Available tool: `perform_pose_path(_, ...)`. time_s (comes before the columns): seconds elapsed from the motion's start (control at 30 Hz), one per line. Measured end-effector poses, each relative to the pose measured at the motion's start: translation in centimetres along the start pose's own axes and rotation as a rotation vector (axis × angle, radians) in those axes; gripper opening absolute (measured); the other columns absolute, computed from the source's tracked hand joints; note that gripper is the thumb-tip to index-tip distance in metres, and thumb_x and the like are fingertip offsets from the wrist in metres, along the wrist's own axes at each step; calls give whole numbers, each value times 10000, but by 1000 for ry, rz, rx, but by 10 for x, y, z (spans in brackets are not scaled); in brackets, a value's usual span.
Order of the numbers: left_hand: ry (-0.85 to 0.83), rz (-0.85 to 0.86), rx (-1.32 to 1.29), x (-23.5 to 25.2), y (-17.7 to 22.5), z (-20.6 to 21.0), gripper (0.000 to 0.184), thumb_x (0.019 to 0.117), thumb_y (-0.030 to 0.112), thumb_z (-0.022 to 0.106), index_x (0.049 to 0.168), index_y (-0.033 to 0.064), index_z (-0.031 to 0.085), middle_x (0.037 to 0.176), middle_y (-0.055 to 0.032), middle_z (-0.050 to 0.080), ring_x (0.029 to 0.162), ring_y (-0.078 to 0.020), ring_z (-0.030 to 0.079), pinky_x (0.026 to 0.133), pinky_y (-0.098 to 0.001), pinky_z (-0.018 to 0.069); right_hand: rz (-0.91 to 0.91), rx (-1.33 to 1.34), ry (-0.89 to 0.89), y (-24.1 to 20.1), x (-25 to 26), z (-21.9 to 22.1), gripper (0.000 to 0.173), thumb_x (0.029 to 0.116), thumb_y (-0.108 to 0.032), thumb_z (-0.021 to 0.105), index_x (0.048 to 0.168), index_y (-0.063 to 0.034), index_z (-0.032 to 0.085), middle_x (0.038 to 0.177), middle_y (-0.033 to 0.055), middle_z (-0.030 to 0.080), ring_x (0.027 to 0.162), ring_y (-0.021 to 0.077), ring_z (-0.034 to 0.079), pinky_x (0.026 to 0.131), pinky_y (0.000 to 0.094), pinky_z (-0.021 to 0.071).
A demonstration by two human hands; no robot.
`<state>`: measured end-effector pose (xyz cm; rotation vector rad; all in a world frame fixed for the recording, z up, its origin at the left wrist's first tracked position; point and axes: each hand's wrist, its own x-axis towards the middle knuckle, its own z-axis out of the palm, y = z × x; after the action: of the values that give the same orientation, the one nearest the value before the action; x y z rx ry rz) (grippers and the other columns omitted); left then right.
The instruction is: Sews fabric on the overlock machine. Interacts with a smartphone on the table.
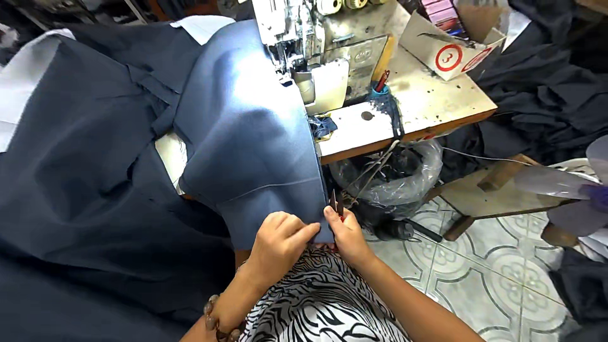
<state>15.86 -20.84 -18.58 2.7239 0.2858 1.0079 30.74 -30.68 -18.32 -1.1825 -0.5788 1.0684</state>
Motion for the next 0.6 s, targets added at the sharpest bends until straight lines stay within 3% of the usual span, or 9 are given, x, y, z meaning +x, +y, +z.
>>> perform_pose_path(0.13,-28,123,55,-1,15,1,179,993,91,589,1021,103,765,765,-57,635,713,-206,591,668,-309,481,-100,-122,5,-2,-6,-5,63,978,-106,590,986,-87,650,762,-96,685,659,-15,656,612,180,567)
perform_pose_path(0.23,-122,237,-10,7,12,-7,158,1016,105,579,998,88,734,814,-50,696,705,-185,637,653,-295,515,-83,-198,-67,-3,-8,-10,77,987,-95,572,984,-81,648,728,-101,656,589,-28,617,548,165,540)
perform_pose_path(0.3,-132,227,-23,26,-2,-18,205,1040,222,576,1019,101,739,852,-49,734,754,-190,692,702,-324,557,-28,-150,-84,-3,-3,-10,106,1007,-97,536,955,-94,628,688,-95,636,530,-14,585,500,169,517)
perform_pose_path(0.4,-82,28,177,81,-41,-46,335,1037,315,531,1182,95,739,1147,-106,743,1056,-266,712,914,-457,564,-34,-107,-65,-12,15,-5,125,1011,-78,513,942,-89,616,686,-79,636,498,-2,566,469,176,509)
perform_pose_path(0.47,-182,-210,334,124,-71,-67,521,1059,423,430,1391,67,616,1412,-174,609,1297,-370,585,1056,-600,438,-64,-124,-59,-19,32,1,114,1016,-74,519,959,-76,618,695,-76,636,504,-7,574,474,170,520)
perform_pose_path(0.53,-350,-451,424,161,-106,-83,707,1043,622,328,1538,137,469,1538,-148,504,1366,-388,523,1070,-676,379,-71,-147,-47,-26,50,6,115,1018,-78,523,943,-74,610,676,-67,612,492,1,565,472,176,520)
perform_pose_path(0.6,-508,-577,386,189,-145,-92,831,994,714,381,1605,151,348,1622,-159,382,1417,-391,475,1068,-670,413,-91,-155,-35,-32,69,10,130,1015,-72,522,912,-74,601,648,-62,588,471,7,546,457,180,509)
